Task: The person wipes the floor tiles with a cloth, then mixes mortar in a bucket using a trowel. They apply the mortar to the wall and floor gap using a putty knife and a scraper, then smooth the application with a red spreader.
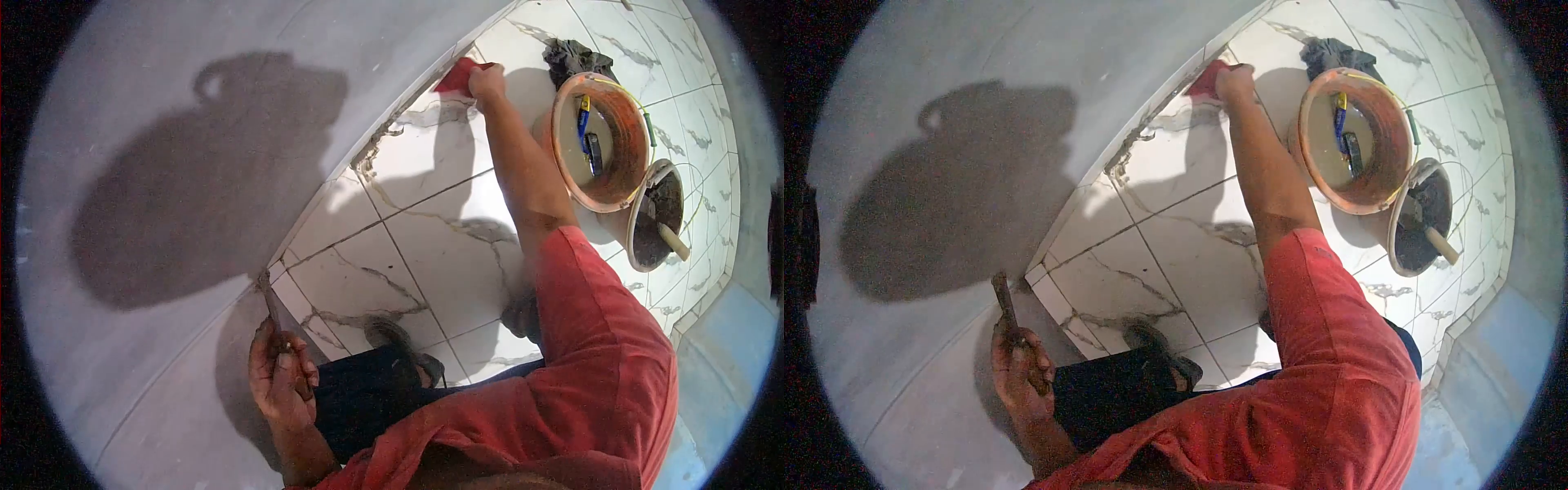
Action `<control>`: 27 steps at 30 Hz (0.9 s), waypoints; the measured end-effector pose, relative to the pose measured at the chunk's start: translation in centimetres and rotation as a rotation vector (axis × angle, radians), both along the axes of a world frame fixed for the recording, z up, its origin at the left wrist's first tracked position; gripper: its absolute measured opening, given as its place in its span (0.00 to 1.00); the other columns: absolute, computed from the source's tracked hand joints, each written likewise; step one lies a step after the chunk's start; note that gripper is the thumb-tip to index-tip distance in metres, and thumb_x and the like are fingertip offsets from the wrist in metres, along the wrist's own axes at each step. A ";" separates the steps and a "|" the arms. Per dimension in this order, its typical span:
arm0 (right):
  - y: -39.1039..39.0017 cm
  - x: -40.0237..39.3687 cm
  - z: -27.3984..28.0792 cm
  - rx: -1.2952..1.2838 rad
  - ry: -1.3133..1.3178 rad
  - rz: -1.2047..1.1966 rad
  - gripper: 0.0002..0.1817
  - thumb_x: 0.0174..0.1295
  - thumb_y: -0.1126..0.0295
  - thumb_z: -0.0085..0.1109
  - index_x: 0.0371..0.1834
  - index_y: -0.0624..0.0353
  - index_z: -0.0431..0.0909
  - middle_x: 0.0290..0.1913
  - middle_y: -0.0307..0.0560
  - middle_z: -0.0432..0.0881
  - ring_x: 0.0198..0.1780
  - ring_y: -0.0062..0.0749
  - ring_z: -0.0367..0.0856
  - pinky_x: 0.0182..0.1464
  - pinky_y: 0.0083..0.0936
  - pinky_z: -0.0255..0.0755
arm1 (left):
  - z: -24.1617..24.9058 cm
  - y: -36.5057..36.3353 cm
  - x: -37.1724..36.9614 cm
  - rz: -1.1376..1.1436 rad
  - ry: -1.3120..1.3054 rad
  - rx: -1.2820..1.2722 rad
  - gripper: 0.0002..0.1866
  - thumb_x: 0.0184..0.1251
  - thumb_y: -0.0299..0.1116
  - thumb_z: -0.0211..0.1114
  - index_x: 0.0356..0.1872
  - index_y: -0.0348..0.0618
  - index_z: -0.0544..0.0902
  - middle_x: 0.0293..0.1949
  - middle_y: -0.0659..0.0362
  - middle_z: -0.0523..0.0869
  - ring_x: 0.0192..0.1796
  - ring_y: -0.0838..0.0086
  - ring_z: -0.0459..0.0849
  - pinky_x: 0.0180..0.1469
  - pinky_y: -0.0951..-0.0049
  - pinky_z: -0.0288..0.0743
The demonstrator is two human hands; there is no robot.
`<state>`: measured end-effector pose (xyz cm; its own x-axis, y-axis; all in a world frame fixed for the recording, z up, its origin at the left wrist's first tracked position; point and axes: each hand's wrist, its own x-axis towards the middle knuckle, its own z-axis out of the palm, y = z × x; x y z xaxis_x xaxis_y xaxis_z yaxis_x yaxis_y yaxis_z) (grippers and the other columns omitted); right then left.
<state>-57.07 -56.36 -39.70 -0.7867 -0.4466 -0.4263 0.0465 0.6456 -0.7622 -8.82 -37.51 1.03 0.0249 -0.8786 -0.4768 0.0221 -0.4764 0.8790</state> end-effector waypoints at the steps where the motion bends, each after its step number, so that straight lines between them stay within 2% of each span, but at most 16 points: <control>1: 0.2 0.1 0.3 0.029 -0.015 0.017 0.25 0.61 0.69 0.59 0.58 0.69 0.66 0.48 0.60 0.80 0.51 0.47 0.82 0.51 0.35 0.78 | 0.0 -0.1 -0.1 -0.003 0.002 0.001 0.26 0.68 0.30 0.63 0.66 0.38 0.71 0.41 0.53 0.83 0.28 0.79 0.80 0.22 0.83 0.74; 2: 0.4 0.3 0.7 0.057 -0.030 0.036 0.25 0.61 0.68 0.59 0.58 0.69 0.66 0.48 0.60 0.80 0.52 0.47 0.82 0.52 0.35 0.77 | 0.0 -0.2 -0.2 -0.008 0.006 0.000 0.26 0.68 0.30 0.63 0.67 0.38 0.71 0.41 0.53 0.83 0.28 0.79 0.80 0.22 0.83 0.74; 4: 2.0 3.3 7.4 0.027 0.104 0.000 0.23 0.62 0.69 0.58 0.57 0.69 0.67 0.47 0.59 0.80 0.51 0.46 0.82 0.50 0.34 0.77 | 0.0 -0.3 -0.4 -0.011 0.006 -0.002 0.26 0.68 0.30 0.63 0.67 0.38 0.71 0.41 0.53 0.83 0.28 0.79 0.80 0.22 0.83 0.73; 8: 2.5 3.3 6.8 -0.032 0.125 -0.040 0.20 0.63 0.71 0.57 0.56 0.70 0.68 0.45 0.58 0.80 0.48 0.45 0.83 0.44 0.35 0.80 | -0.2 -0.8 -0.6 0.004 0.004 0.046 0.27 0.67 0.30 0.65 0.66 0.37 0.72 0.41 0.53 0.83 0.28 0.79 0.80 0.21 0.83 0.73; 10: 3.0 2.6 5.5 -0.106 -0.010 0.063 0.24 0.61 0.67 0.58 0.55 0.72 0.68 0.50 0.69 0.81 0.52 0.60 0.82 0.55 0.42 0.76 | -0.2 -1.1 -0.6 -0.017 0.022 0.049 0.27 0.67 0.30 0.65 0.66 0.36 0.71 0.41 0.54 0.83 0.27 0.79 0.80 0.21 0.83 0.73; 12: 4.2 3.1 8.2 -0.169 0.205 0.073 0.22 0.60 0.68 0.58 0.54 0.71 0.68 0.47 0.69 0.82 0.50 0.61 0.82 0.54 0.43 0.76 | -0.4 -1.7 -0.8 -0.007 -0.017 0.086 0.25 0.67 0.29 0.65 0.65 0.36 0.72 0.40 0.55 0.83 0.27 0.80 0.79 0.20 0.84 0.72; 15: 7.6 4.7 20.9 -0.134 0.426 0.373 0.18 0.62 0.70 0.56 0.53 0.67 0.69 0.41 0.61 0.83 0.32 0.46 0.86 0.36 0.38 0.80 | -0.4 -2.5 -1.5 -0.075 -0.082 0.084 0.29 0.66 0.33 0.66 0.66 0.39 0.69 0.40 0.58 0.82 0.25 0.82 0.78 0.19 0.86 0.71; 16: 8.5 4.0 24.1 -0.135 0.618 0.428 0.20 0.62 0.67 0.57 0.54 0.65 0.70 0.43 0.61 0.84 0.37 0.47 0.87 0.43 0.38 0.79 | -0.5 -2.9 -1.8 -0.109 -0.063 0.094 0.29 0.66 0.33 0.66 0.66 0.39 0.69 0.40 0.58 0.82 0.25 0.82 0.78 0.19 0.86 0.71; 17: 9.4 2.4 26.2 -0.136 0.713 0.495 0.21 0.62 0.66 0.58 0.55 0.65 0.70 0.42 0.61 0.84 0.42 0.45 0.87 0.46 0.36 0.79 | -0.5 -3.2 -2.3 -0.145 -0.051 0.056 0.27 0.67 0.33 0.66 0.66 0.40 0.70 0.40 0.59 0.82 0.25 0.82 0.78 0.19 0.86 0.72; 18: 10.5 1.3 30.3 -0.017 0.550 0.522 0.21 0.64 0.65 0.58 0.57 0.64 0.70 0.43 0.55 0.84 0.44 0.39 0.86 0.46 0.33 0.79 | -0.5 -3.5 -2.6 -0.185 -0.037 0.021 0.26 0.67 0.32 0.65 0.65 0.40 0.70 0.39 0.59 0.83 0.25 0.83 0.78 0.19 0.86 0.72; 20: 13.4 -2.8 35.1 0.022 0.849 0.603 0.19 0.68 0.68 0.48 0.60 0.64 0.73 0.48 0.55 0.84 0.29 0.29 0.80 0.31 0.31 0.77 | -0.9 -4.1 -3.2 -0.263 -0.018 0.032 0.26 0.68 0.31 0.65 0.66 0.41 0.70 0.40 0.60 0.83 0.25 0.83 0.78 0.20 0.86 0.72; 22: 18.3 -4.5 44.0 -0.053 0.247 0.558 0.17 0.67 0.69 0.49 0.55 0.69 0.71 0.50 0.63 0.82 0.40 0.37 0.84 0.37 0.35 0.79 | -0.9 -4.5 -3.9 -0.327 -0.008 0.027 0.26 0.69 0.31 0.64 0.66 0.41 0.70 0.40 0.60 0.82 0.25 0.84 0.77 0.20 0.86 0.72; 24: 24.1 -5.5 48.6 -0.001 0.230 0.352 0.19 0.66 0.71 0.50 0.58 0.69 0.67 0.47 0.63 0.80 0.45 0.39 0.83 0.41 0.33 0.79 | -1.0 -4.8 -5.0 -0.357 -0.028 0.034 0.26 0.69 0.29 0.63 0.67 0.41 0.70 0.40 0.60 0.82 0.25 0.85 0.77 0.20 0.87 0.71; 26: 33.5 -11.9 45.3 -0.106 0.226 0.251 0.19 0.68 0.65 0.57 0.58 0.62 0.70 0.45 0.47 0.84 0.43 0.31 0.85 0.41 0.29 0.79 | -1.1 -5.0 -6.2 -0.432 -0.028 0.008 0.25 0.70 0.29 0.62 0.67 0.41 0.70 0.40 0.60 0.82 0.25 0.84 0.77 0.21 0.86 0.72; 27: 38.3 -12.0 44.9 -0.095 0.261 0.175 0.18 0.69 0.65 0.56 0.58 0.60 0.71 0.45 0.45 0.83 0.42 0.27 0.84 0.39 0.27 0.79 | -1.0 -5.0 -6.6 -0.484 -0.045 -0.021 0.24 0.70 0.30 0.61 0.67 0.41 0.70 0.40 0.60 0.82 0.25 0.83 0.77 0.22 0.84 0.72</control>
